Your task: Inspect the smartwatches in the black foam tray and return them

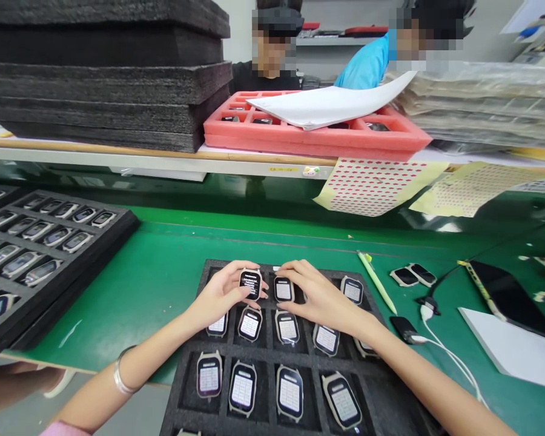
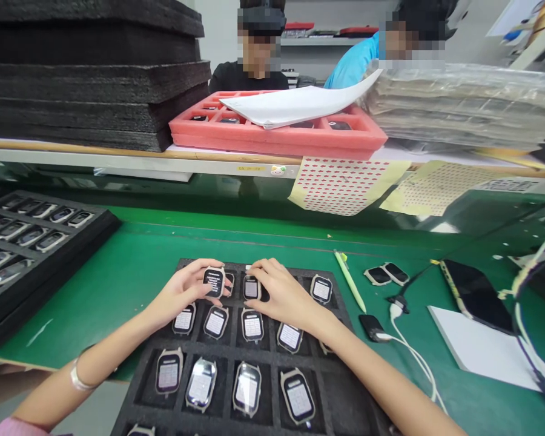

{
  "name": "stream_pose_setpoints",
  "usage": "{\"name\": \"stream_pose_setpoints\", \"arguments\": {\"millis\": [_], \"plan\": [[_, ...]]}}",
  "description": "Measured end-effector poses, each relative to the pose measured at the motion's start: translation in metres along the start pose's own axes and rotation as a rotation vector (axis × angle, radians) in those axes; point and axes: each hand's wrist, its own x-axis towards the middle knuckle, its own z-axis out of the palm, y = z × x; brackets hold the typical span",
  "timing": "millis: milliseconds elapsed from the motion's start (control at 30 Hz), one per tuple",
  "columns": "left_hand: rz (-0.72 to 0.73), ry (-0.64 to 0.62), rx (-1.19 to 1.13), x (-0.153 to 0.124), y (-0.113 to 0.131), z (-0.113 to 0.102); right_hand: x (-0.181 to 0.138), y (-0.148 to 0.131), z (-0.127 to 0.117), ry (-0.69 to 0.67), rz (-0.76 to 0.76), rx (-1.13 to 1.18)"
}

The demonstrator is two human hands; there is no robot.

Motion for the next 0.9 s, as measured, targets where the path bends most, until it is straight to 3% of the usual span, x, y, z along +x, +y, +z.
{"name": "stream_pose_setpoints", "arguments": {"millis": [100,267,433,533,733,900], "plan": [[-0.004,0.028,0.000,0.001,0.000,-0.001,0.007,-0.001,-0.008,-0.052,-0.074,-0.197],[0.014,0.059,0.010,0.002,0.001,-0.004,0.032,-0.017,0.003,-0.155,-0.196,-0.174],[0.069,0.082,0.025,0.001,0.004,-0.007,0.053,-0.029,0.038,-0.087,-0.048,-0.212],[0.077,0.087,0.023,0.000,0.007,-0.009,0.054,-0.031,0.048,-0.020,0.032,-0.158],[0.123,0.131,0.012,-0.003,0.011,-0.014,0.041,-0.036,0.030,-0.026,-0.005,0.170],[0.150,0.158,0.004,-0.003,0.009,-0.016,0.026,-0.036,0.007,0.077,0.325,0.855]]}}
